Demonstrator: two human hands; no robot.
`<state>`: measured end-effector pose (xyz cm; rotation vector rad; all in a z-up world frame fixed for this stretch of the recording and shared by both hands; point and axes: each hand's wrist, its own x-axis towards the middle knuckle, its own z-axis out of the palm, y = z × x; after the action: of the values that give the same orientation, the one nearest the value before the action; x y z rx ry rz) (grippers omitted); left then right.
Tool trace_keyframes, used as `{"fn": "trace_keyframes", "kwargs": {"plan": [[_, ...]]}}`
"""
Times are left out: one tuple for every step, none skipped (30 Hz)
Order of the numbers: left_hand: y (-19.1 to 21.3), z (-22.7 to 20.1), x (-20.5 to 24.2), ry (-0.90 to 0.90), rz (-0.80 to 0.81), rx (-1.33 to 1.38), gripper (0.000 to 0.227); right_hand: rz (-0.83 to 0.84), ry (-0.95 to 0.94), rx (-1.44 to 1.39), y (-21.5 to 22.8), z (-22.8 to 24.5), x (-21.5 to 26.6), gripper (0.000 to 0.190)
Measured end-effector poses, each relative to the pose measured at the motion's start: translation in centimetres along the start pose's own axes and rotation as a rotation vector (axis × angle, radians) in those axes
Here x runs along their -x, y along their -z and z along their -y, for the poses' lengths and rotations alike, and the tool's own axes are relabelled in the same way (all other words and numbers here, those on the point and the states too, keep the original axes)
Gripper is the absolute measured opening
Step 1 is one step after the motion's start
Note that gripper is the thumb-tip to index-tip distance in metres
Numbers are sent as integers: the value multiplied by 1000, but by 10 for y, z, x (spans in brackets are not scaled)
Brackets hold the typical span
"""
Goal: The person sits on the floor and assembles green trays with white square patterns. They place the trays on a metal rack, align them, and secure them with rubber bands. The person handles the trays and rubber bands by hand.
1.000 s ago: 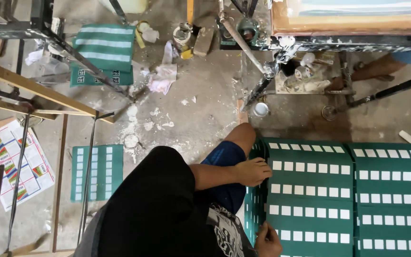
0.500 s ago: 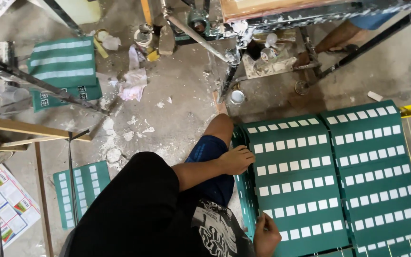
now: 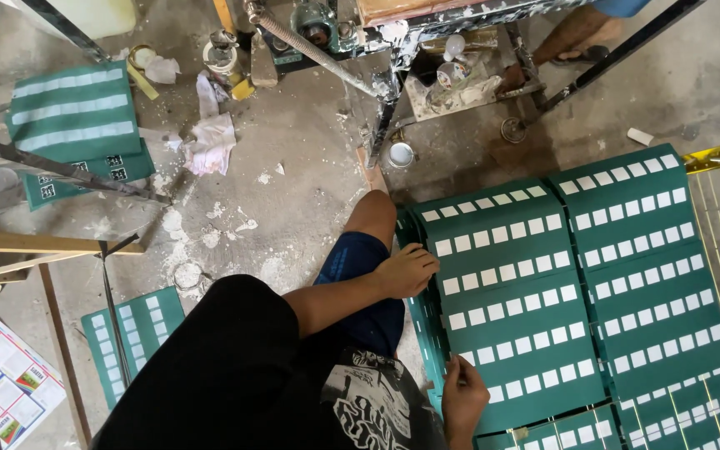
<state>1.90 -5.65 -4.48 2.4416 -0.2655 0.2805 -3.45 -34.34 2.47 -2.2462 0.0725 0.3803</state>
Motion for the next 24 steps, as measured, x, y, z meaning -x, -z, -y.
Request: {"fn": "trace_keyframes", "kwargs": {"plan": [[0,-1,0,11,11,2,32,-6,23,11,1,3,1,24],[1,-1,1,22,21,3,33,-13,46,22,2,6,1,23],[1,-2,0,24,25,10,33,-13,40,27,2,5,0,23],[2,-2,-1,23,16,4,33,-8,37,36,1,5,-1,23],[2,-2,-1,21,7,-1,33,-4,34,46,1,4,-1,22],[4,-2,-2,22,11,7,33,-5,27,52,1,5,-3,22],[5,-2,-2,19,-15,21,33,-8,62,46,0,6,-4,22],[6,-3,-2,17,-40,34,33,-11,97,40,-1,6,-4,21],[7,-3,-2,15,-35,47,33,-15,87,49,-2,8,-8,21],[7,-3,-2,38,-55,66,30,-27,156,93,-3,10,-11,20],[7,-2,-3,62,-77,84,28,-39,227,139,-3,13,-16,19],[9,-3,-3,61,-74,97,28,-42,219,149,-3,22,-22,19],[12,-3,-3,65,-106,99,27,-17,242,152,-3,33,-29,18],[15,-2,-3,69,-138,101,27,9,264,155,-3,43,-36,18],[16,-2,-2,75,-140,109,27,13,262,164,-4,56,-46,18],[18,-2,-2,80,-152,116,26,20,311,182,-5,69,-57,17],[21,-1,-1,86,-164,120,26,29,361,197,-8,83,-68,17],[20,1,-1,93,-167,126,26,35,360,204,-12,98,-85,17],[19,1,0,99,-178,119,26,76,339,66,-15,112,-102,19],[18,2,0,106,-188,113,26,116,315,-71,-19,127,-119,21],[17,4,1,110,-188,115,26,119,313,-69,-21,159,-139,21],[15,6,0,118,-162,109,30,172,364,-168,-22,192,-159,24],[16,9,0,126,-133,97,34,226,414,-273,-26,226,-180,26],[19,9,1,129,-132,95,34,229,413,-276,-30,259,-201,26]]}}
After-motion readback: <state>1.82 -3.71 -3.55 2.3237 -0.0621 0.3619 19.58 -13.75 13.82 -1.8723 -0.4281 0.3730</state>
